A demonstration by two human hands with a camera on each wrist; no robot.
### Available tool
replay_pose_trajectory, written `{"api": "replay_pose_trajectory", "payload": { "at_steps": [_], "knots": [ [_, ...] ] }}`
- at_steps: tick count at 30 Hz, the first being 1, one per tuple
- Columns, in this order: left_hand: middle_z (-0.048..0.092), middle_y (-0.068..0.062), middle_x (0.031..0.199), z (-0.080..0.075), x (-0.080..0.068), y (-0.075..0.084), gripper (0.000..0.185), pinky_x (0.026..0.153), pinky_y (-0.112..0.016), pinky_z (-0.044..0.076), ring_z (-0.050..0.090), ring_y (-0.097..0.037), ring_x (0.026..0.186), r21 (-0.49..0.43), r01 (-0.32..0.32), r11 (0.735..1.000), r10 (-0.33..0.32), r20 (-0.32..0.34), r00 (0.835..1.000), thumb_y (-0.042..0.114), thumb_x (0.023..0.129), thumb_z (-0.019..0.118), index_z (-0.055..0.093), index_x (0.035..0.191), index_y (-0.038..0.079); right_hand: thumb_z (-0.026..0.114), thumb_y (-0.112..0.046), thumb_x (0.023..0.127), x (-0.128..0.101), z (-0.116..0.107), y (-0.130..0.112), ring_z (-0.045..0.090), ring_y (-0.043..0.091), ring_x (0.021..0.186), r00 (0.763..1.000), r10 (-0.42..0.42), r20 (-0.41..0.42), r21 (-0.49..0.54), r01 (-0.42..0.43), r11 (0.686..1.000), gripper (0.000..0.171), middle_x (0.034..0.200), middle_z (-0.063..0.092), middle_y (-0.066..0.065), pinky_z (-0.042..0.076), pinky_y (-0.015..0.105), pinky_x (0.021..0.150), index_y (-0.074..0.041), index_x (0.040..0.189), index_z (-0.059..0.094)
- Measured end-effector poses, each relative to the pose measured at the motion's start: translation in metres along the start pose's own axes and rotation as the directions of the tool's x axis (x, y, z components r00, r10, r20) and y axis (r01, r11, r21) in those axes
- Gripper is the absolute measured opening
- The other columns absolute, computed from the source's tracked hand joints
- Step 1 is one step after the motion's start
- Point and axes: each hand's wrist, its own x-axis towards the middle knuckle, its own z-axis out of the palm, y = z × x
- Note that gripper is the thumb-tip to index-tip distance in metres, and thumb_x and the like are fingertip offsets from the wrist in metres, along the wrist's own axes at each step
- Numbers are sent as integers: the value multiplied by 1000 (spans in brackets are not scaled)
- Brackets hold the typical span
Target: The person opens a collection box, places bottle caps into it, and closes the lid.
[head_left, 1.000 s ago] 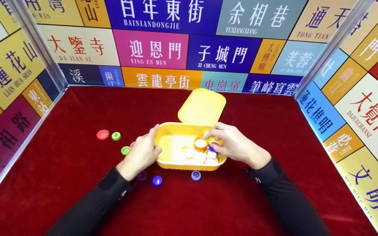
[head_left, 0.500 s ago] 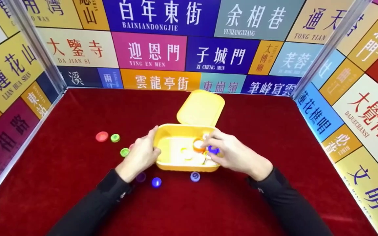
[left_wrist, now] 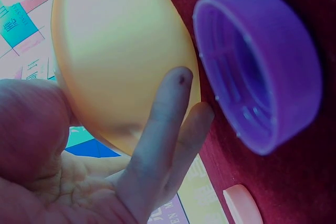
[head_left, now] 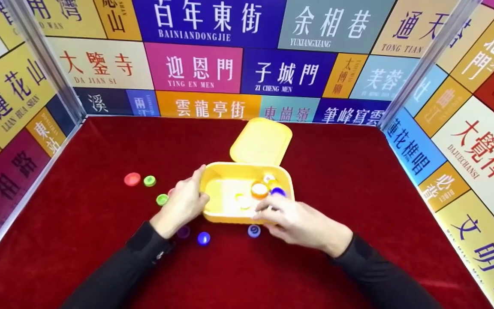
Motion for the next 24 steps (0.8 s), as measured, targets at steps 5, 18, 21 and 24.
{"api": "replay_pose_trajectory", "payload": {
  "at_steps": [5, 18, 21, 24],
  "knots": [
    [72, -30, 157, 0, -1, 0, 84, 87, -46, 64, 76, -37, 107, 5, 6, 1000, -6, 5, 1000, 5, 102, 68, 38, 181, 1, 84, -5, 99, 3, 8, -13, 74, 19, 117, 995, -83, 55, -86, 88, 992, 34, 131, 76, 2, 66, 31, 97, -14, 132, 82],
    [69, -29, 161, -1, -1, 0, 83, 90, -48, 64, 77, -38, 113, 2, 8, 1000, -8, 2, 1000, 6, 103, 67, 38, 181, 2, 89, -13, 98, -1, 32, -37, 75, 17, 125, 972, 13, 235, -254, 48, 966, 50, 142, 76, 3, 67, 27, 94, -19, 147, 79],
    [68, -29, 162, -1, -1, 1, 84, 89, -47, 64, 77, -38, 112, 3, 11, 1000, -11, 6, 1000, 7, 103, 67, 37, 181, 2, 88, -7, 98, -1, 34, -40, 74, 19, 124, 967, 33, 252, -287, 42, 957, 49, 138, 77, 3, 67, 27, 90, -18, 145, 80],
    [68, -29, 163, 0, -1, 1, 83, 90, -48, 64, 77, -39, 113, 1, 10, 1000, -10, 5, 1000, 7, 104, 67, 37, 181, 2, 89, -3, 96, -3, 34, -41, 72, 17, 119, 966, 37, 255, -329, 51, 943, 48, 131, 76, 1, 66, 25, 85, -18, 141, 81]
  ]
}}
